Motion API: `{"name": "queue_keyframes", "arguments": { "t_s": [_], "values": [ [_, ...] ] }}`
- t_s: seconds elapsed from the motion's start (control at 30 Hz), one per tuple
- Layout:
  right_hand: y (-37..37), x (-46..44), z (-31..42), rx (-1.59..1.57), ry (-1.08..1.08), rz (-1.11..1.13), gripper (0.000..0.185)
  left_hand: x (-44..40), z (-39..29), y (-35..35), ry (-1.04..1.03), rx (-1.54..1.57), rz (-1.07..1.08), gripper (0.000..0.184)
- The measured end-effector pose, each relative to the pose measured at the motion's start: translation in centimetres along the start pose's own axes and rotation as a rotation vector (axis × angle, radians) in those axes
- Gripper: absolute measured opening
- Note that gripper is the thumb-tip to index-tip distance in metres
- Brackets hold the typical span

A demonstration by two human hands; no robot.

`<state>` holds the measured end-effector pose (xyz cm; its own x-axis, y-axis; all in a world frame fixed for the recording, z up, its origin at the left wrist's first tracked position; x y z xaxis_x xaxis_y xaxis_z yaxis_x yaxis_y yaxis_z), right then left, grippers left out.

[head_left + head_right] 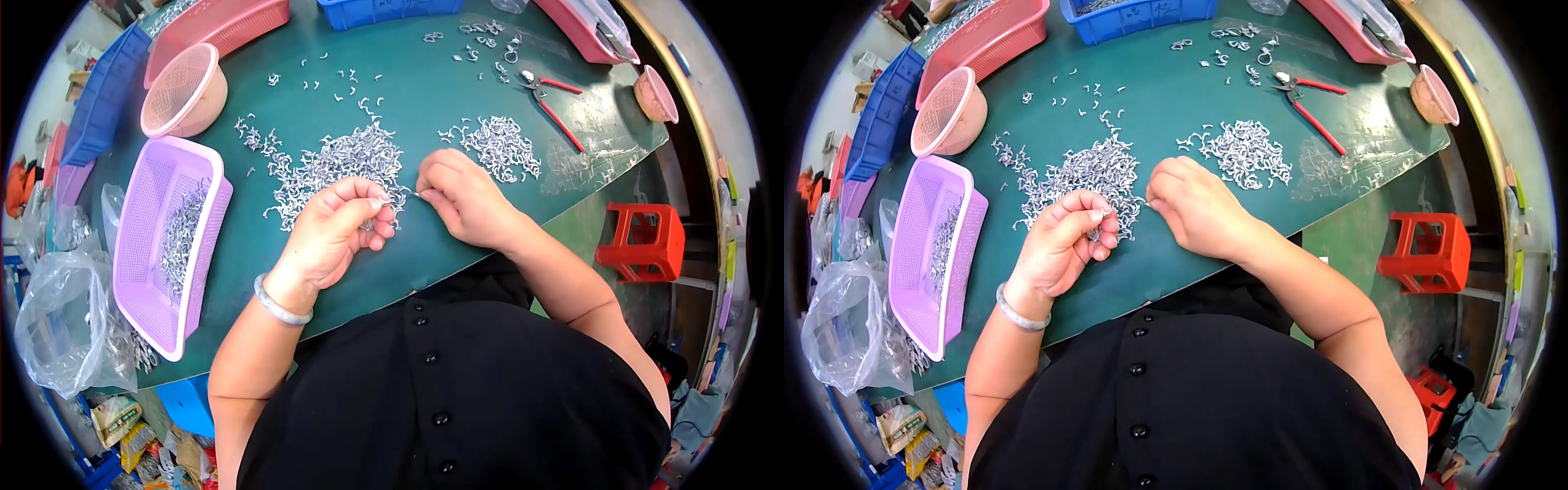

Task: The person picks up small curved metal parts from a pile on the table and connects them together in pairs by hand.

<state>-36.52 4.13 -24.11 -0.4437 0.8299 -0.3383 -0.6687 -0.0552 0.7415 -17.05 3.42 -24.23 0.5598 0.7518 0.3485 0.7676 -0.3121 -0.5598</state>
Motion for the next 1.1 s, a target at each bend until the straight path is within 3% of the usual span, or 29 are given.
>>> {"name": "queue_keyframes", "arguments": {
  "t_s": [0.27,0.5,0.7,0.9,1.1],
  "values": [
    [0.0,-0.4,0.8,-0.168,0.09,-0.044,0.015,0.0,0.0,0.1,-0.007,0.048,0.065,0.011],
    [-0.4,-0.8,2.0,-0.134,0.171,-0.076,0.014,0.0,0.7,-0.5,0.052,-0.111,0.0,0.014],
    [-0.3,-0.3,1.6,-0.227,-0.03,-0.106,0.009,0.1,0.4,-0.3,0.019,-0.114,-0.018,0.012],
    [-0.1,-0.2,1.1,-0.342,-0.073,-0.074,0.009,0.1,0.3,-0.4,0.013,-0.092,-0.02,0.01],
    [-0.9,0.3,1.2,-0.682,-0.277,-0.096,0.02,0.1,0.3,-0.4,0.008,-0.061,-0.01,0.009]
  ]
}}
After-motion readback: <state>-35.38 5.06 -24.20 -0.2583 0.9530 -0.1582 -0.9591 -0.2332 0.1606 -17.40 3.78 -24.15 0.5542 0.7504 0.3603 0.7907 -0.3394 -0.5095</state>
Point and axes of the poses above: each hand's wrist, its own x-axis away from the middle knuckle, its own y-axis out of the back of the hand, z = x × y, the point moved 1 cm from there along -x, towards the middle knuckle
